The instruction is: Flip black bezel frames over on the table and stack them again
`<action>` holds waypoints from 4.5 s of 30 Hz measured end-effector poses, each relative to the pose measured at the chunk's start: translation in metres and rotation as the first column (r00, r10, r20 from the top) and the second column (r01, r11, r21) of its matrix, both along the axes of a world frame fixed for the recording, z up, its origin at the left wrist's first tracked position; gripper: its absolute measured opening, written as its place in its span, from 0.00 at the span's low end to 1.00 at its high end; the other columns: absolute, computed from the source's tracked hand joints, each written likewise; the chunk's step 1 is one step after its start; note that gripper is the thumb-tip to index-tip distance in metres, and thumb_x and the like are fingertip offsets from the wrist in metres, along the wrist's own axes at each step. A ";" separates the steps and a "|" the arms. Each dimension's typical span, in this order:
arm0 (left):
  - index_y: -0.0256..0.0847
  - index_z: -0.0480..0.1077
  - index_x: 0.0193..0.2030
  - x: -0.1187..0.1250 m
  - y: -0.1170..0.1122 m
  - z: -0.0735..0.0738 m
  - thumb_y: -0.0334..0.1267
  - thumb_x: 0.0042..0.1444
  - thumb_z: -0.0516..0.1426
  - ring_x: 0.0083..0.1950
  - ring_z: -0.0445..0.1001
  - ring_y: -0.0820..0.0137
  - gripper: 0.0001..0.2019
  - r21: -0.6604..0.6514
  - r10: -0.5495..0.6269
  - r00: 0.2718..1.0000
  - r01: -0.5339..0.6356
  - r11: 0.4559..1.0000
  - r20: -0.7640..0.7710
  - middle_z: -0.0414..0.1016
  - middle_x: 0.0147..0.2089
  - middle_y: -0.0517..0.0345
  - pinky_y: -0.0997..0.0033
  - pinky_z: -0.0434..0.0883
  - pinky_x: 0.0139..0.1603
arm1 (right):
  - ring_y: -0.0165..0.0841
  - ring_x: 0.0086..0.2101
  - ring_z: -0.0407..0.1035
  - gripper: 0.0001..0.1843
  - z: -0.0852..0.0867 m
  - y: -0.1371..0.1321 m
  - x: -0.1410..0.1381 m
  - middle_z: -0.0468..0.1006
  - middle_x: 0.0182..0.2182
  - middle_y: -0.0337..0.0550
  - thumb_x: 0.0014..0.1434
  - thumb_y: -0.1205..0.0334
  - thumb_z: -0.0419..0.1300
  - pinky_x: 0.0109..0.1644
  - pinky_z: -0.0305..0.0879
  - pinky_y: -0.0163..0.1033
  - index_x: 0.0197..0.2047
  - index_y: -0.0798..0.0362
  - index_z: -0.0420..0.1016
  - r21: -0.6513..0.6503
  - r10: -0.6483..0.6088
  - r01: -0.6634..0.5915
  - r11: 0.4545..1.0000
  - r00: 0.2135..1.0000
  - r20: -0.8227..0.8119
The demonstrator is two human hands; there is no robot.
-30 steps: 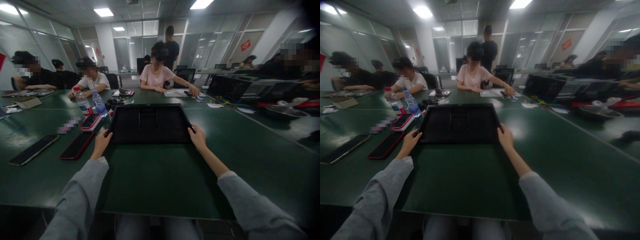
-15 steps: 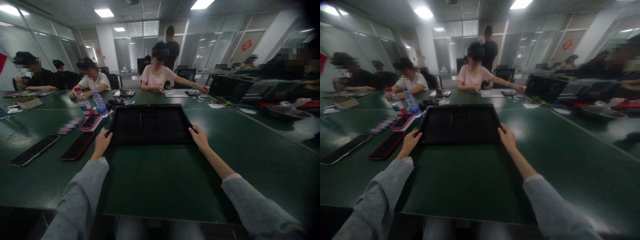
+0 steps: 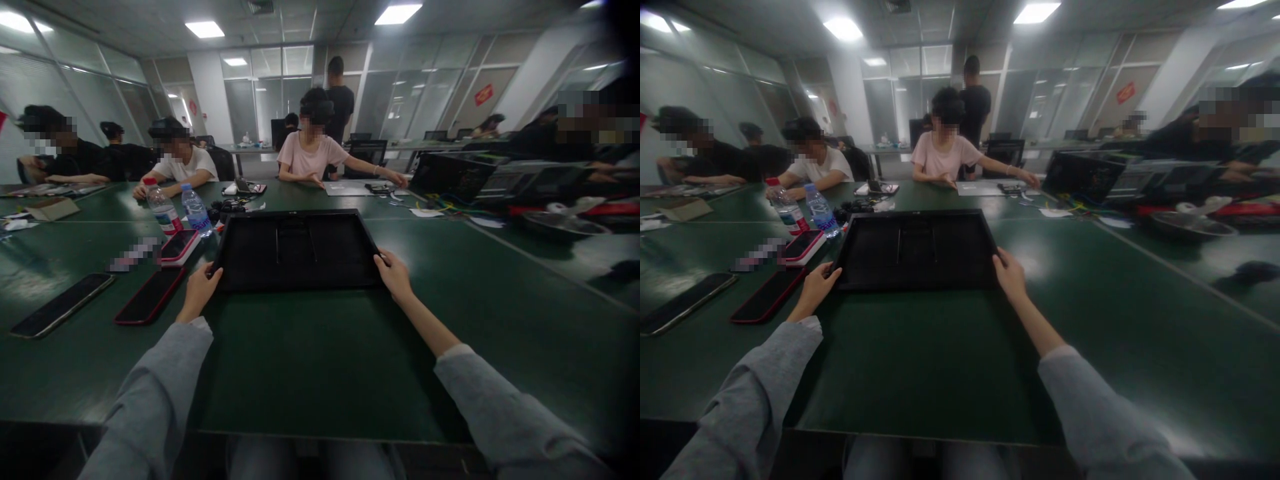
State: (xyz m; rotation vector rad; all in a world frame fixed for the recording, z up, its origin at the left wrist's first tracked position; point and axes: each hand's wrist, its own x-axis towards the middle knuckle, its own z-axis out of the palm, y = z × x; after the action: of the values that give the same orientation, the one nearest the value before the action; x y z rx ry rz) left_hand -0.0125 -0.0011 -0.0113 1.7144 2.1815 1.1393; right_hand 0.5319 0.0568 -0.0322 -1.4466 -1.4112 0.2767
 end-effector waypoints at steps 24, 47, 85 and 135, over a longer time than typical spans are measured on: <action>0.33 0.69 0.63 0.002 0.001 -0.001 0.45 0.62 0.58 0.55 0.77 0.57 0.26 -0.034 -0.004 0.999 0.003 0.999 -0.042 0.77 0.56 0.39 0.58 0.71 0.58 | 0.48 0.54 0.72 0.27 -0.006 0.005 0.004 0.78 0.54 0.53 0.60 0.47 0.56 0.61 0.66 0.57 0.57 0.53 0.75 -0.028 0.004 -0.002 1.000 0.998 0.057; 0.37 0.69 0.63 0.010 -0.004 0.005 0.50 0.64 0.55 0.53 0.79 0.57 0.26 -0.053 0.044 0.995 -0.048 0.997 -0.085 0.79 0.53 0.42 0.58 0.72 0.56 | 0.47 0.57 0.69 0.25 0.001 0.001 -0.001 0.75 0.56 0.57 0.61 0.56 0.52 0.64 0.63 0.56 0.60 0.56 0.70 -0.089 -0.002 0.011 0.996 0.995 0.099; 0.35 0.63 0.68 0.028 -0.014 0.012 0.49 0.66 0.50 0.64 0.68 0.50 0.28 0.147 0.067 0.941 -0.019 0.989 -0.333 0.68 0.64 0.36 0.48 0.70 0.57 | 0.52 0.58 0.64 0.30 0.013 -0.013 -0.017 0.72 0.57 0.66 0.64 0.57 0.48 0.63 0.60 0.62 0.64 0.64 0.65 0.030 -0.170 0.173 0.984 0.897 0.409; 0.40 0.60 0.73 0.062 -0.016 0.016 0.53 0.69 0.43 0.77 0.49 0.51 0.31 -0.021 -0.091 0.885 0.092 0.996 -0.457 0.55 0.76 0.47 0.44 0.60 0.70 | 0.55 0.70 0.45 0.38 0.014 -0.028 -0.047 0.52 0.72 0.62 0.68 0.45 0.43 0.70 0.47 0.65 0.74 0.59 0.51 -0.078 0.024 0.030 0.997 0.789 0.613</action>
State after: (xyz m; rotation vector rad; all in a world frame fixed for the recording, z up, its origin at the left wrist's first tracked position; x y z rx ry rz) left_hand 0.0499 -0.0168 0.0043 2.2488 2.3054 0.7663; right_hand 0.4850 0.0290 -0.0178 -1.6943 -1.9348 -0.1698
